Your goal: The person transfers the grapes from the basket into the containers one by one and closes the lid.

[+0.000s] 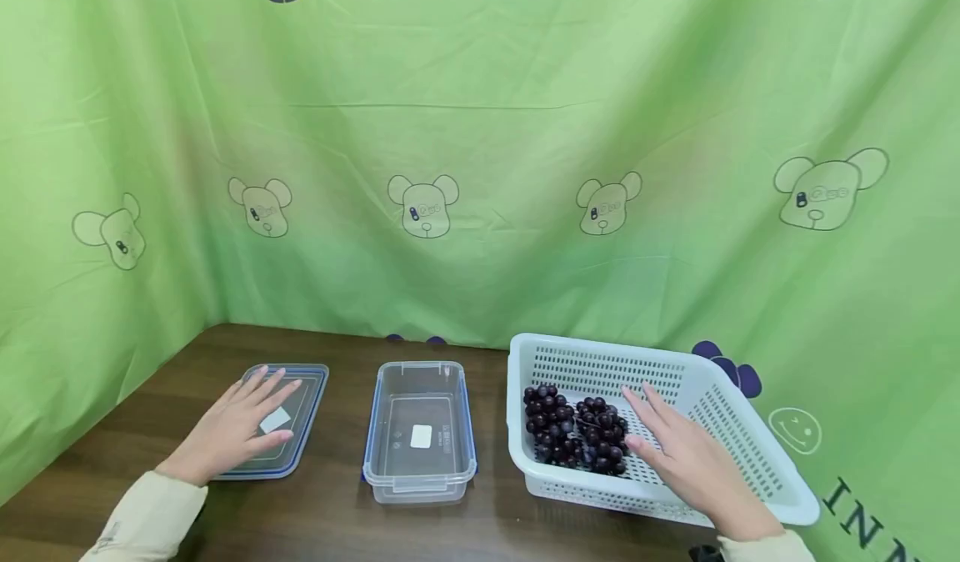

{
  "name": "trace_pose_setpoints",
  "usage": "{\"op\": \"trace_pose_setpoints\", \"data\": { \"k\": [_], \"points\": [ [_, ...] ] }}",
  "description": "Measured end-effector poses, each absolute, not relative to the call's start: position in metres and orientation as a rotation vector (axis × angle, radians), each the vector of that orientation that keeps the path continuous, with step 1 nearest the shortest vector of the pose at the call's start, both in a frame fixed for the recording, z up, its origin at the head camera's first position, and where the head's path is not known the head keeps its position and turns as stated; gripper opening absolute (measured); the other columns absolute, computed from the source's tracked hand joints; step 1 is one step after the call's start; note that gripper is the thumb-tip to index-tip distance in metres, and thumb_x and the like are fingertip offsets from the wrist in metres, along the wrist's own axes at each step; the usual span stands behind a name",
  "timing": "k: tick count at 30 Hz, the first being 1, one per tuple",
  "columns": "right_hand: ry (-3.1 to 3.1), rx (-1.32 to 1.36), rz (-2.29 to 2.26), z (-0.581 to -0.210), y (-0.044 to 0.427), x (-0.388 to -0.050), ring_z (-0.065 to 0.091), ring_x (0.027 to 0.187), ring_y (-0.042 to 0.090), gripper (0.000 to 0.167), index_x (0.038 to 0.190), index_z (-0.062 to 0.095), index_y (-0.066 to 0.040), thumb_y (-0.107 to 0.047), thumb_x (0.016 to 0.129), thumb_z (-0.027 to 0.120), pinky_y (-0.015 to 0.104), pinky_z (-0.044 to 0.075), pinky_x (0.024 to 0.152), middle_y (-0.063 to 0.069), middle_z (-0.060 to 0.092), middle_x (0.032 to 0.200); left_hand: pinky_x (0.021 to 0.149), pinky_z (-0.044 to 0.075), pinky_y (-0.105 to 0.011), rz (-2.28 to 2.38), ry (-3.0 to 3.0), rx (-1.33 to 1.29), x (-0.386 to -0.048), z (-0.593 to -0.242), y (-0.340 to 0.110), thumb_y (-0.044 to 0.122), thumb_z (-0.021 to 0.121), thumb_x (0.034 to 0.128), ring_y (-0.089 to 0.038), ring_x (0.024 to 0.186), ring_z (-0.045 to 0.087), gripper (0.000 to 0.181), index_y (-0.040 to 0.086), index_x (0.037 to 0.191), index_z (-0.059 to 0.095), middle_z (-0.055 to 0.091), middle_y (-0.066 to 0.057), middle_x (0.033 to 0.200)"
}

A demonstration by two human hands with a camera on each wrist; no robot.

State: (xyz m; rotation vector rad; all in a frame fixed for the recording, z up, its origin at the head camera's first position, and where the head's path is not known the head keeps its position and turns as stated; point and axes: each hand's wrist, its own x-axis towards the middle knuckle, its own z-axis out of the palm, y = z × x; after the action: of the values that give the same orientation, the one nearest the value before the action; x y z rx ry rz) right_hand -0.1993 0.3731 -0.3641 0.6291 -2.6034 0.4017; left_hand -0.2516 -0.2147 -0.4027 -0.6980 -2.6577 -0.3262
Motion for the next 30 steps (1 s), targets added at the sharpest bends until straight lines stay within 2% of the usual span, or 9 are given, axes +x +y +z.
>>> {"op": "trace_pose_setpoints", "data": {
  "k": [2,4,8,9,11,14,16,21,30],
  "points": [
    [-2.627,0.66,0.518,-0.358,0.371,-0.204,0.034,0.13,0.061,0.062,0.161,0.021,-0.031,-0.017,0.106,0.046,0.079,0.032,0.09,0.041,0.028,0.149,0.109,0.029,-0.067,-0.402,-2.667,-0.706,-0.256,-0.402,-0.206,0.048,0.062,0.0944,-0.05,0.14,0.033,0.068,0.005,0.146,0.051,0.046,-0.026,0.148],
    [-2.649,0.684,0.633,-0.352,0.37,-0.209,0.018,0.147,0.04,0.059,0.161,0.019,-0.031,-0.015,0.108,0.039,0.079,0.022,0.099,0.042,0.023,0.15,0.108,0.028,-0.068,-0.501,-2.674,-0.724,-0.26,-0.402,-0.196,0.045,0.061,0.096,-0.052,0.14,0.032,0.067,0.003,0.147,0.049,0.045,-0.027,0.148],
    [-2.647,0.758,0.754,-0.344,0.364,-0.219,0.008,0.139,-0.005,0.05,0.159,0.023,-0.004,-0.011,0.11,0.03,0.028,0.012,0.119,0.043,0.026,0.148,0.108,0.027,-0.07,-0.682,-2.696,-0.764,-0.269,-0.405,-0.179,0.044,0.058,0.0979,-0.054,0.14,0.029,0.067,0.0,0.148,0.047,0.044,-0.03,0.148],
    [-2.659,0.773,0.775,-0.341,0.362,-0.222,0.011,0.142,-0.001,0.049,0.157,0.023,0.003,-0.012,0.11,0.028,0.015,0.012,0.113,0.043,0.026,0.148,0.108,0.026,-0.07,-0.716,-2.708,-0.766,-0.271,-0.406,-0.175,0.045,0.059,0.0978,-0.055,0.14,0.028,0.068,0.001,0.148,0.046,0.044,-0.03,0.148],
    [-2.718,0.775,0.824,-0.336,0.356,-0.225,0.026,0.145,0.024,0.049,0.151,0.023,0.013,-0.015,0.111,0.024,0.019,0.019,0.114,0.042,0.027,0.148,0.108,0.025,-0.07,-0.779,-2.735,-0.766,-0.275,-0.407,-0.17,0.046,0.061,0.0965,-0.055,0.14,0.027,0.071,0.0,0.149,0.046,0.042,-0.03,0.149],
    [-2.854,0.734,0.92,-0.328,0.346,-0.228,0.041,0.123,0.063,0.057,0.15,0.017,0.017,-0.026,0.112,0.018,0.059,0.034,0.11,0.045,0.025,0.146,0.108,0.024,-0.072,-0.861,-2.776,-0.778,-0.281,-0.409,-0.163,0.045,0.066,0.0944,-0.056,0.141,0.024,0.075,-0.001,0.149,0.044,0.041,-0.03,0.15],
    [-2.904,0.707,0.942,-0.325,0.341,-0.233,0.048,0.113,0.066,0.063,0.15,0.014,0.016,-0.034,0.112,0.015,0.078,0.034,0.093,0.048,0.029,0.143,0.108,0.023,-0.072,-0.915,-2.804,-0.782,-0.284,-0.41,-0.158,0.041,0.068,0.0939,-0.056,0.141,0.023,0.075,-0.002,0.149,0.043,0.04,-0.031,0.15],
    [-2.879,0.671,0.912,-0.316,0.334,-0.245,0.056,0.106,0.063,0.066,0.151,0.016,0.016,-0.038,0.111,0.013,0.078,0.037,0.089,0.049,0.039,0.135,0.11,0.019,-0.072,-1.124,-2.824,-0.808,-0.29,-0.41,-0.148,0.029,0.065,0.0982,-0.057,0.142,0.02,0.064,-0.006,0.147,0.043,0.038,-0.032,0.15],
    [-3.029,0.637,1.087,-0.303,0.32,-0.273,0.048,0.114,0.067,0.068,0.155,0.0,0.01,-0.04,0.11,0.012,0.076,0.039,0.091,0.045,0.005,0.152,0.109,0.023,-0.071,-1.186,-2.858,-0.796,-0.298,-0.412,-0.137,0.026,0.072,0.0935,-0.058,0.141,0.021,0.07,-0.005,0.148,0.042,0.038,-0.03,0.152]
  ]
}}
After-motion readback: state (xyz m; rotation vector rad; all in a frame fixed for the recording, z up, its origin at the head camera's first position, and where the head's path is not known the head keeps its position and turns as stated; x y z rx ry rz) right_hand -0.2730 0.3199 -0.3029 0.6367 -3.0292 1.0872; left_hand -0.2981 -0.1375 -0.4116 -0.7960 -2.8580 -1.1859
